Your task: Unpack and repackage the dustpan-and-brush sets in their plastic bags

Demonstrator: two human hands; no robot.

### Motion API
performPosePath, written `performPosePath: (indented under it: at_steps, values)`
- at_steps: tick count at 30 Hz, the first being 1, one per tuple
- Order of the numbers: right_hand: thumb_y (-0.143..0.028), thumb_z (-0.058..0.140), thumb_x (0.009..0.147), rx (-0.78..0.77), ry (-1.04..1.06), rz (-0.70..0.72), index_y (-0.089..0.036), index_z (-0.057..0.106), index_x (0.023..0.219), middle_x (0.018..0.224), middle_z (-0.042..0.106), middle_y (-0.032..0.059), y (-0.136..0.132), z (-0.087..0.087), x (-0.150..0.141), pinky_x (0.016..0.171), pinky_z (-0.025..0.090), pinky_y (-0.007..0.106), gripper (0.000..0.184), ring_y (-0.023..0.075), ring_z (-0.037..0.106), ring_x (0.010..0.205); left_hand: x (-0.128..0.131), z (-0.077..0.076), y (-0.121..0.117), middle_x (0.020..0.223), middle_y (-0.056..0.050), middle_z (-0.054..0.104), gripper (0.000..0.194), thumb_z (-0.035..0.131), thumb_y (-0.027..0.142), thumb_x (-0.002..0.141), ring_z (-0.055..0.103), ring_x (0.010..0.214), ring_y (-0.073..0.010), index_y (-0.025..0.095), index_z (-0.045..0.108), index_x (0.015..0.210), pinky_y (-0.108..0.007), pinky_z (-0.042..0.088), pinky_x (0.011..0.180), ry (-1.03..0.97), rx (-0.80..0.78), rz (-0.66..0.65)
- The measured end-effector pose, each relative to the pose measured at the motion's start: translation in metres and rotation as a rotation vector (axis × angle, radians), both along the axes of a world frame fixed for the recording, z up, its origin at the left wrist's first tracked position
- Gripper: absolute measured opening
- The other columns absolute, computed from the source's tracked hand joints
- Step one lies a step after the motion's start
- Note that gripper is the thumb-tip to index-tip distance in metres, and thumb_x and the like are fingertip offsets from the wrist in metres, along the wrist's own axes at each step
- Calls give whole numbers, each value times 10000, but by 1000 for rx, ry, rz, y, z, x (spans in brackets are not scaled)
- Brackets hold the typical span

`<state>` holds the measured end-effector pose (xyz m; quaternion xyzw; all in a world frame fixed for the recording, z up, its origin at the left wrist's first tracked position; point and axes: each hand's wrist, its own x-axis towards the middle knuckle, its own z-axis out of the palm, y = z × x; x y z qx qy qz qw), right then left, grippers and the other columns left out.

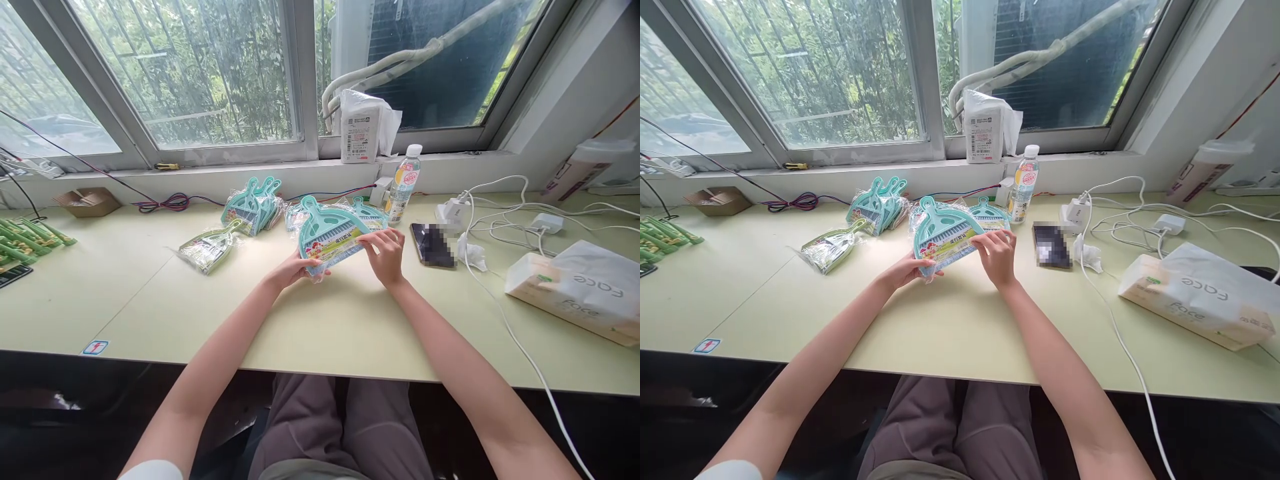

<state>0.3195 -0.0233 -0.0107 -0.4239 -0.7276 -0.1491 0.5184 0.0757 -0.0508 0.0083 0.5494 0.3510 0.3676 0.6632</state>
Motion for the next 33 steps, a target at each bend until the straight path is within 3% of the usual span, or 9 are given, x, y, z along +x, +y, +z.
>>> performPosePath:
  at_steps: [6,9,13,17,20,23,25,28,33]
  values:
    - [-303,543,883,-49,113,-64,-264,676,791,920,615,33,-1,0,-4,873,393,394,167,208,537,897,4,-3,-2,1245,-205,561,731,711,237,720,694,821,-266,169,332,1341,-334,572,635,4,14,-6]
    - [-340,580,849,-142,228,23,-257,664,874,1125,547,69,2,1,-4,909,419,426,121,244,505,1074,3,-2,-2,1200,-196,588,767,713,227,708,697,808,-273,179,305,1356,-354,572,635,5,23,-1]
    - [-399,651,769,-547,512,363,-258,579,1110,1179,573,78,9,-2,-4,871,482,411,376,238,550,1081,0,0,-3,1138,-184,618,764,715,222,703,695,786,-261,180,304,1346,-318,559,588,41,29,-22]
    - [-447,748,636,-1031,758,614,-193,641,979,914,690,66,11,-4,-2,786,528,401,440,239,643,884,1,-1,-3,1142,-174,616,753,707,221,717,688,729,-221,210,304,1353,-301,545,559,110,40,-9]
    - [-432,789,572,-1037,905,614,-184,653,924,902,702,58,10,-4,-2,732,550,381,451,228,658,830,6,-2,-1,1173,-146,596,927,723,263,715,679,742,-204,289,129,1426,-317,557,578,121,130,158]
    - [-372,779,593,-981,1041,571,-200,637,938,936,705,45,11,-5,-3,726,565,364,411,213,662,852,8,-1,2,1241,-114,537,1042,725,336,722,654,910,-204,367,-30,1440,-322,564,683,97,313,307]
    - [-319,754,621,-973,1133,541,-201,629,922,929,705,41,12,-7,-2,736,572,360,347,202,666,848,7,0,3,1339,-109,439,1049,776,347,660,585,1078,-232,389,81,1445,-342,543,795,174,490,304]
    - [-257,715,650,-970,1213,511,-198,625,872,891,705,37,14,-10,0,747,579,361,248,193,673,820,8,-3,1,1394,-86,352,885,849,320,547,458,1226,-281,345,438,1331,-370,477,932,451,734,247]
    - [-222,698,659,-978,1208,487,-195,634,863,867,708,33,13,-10,0,745,585,372,216,197,681,809,12,-10,3,1142,-77,514,294,558,397,855,571,994,-191,257,650,1096,-315,518,822,574,736,358]
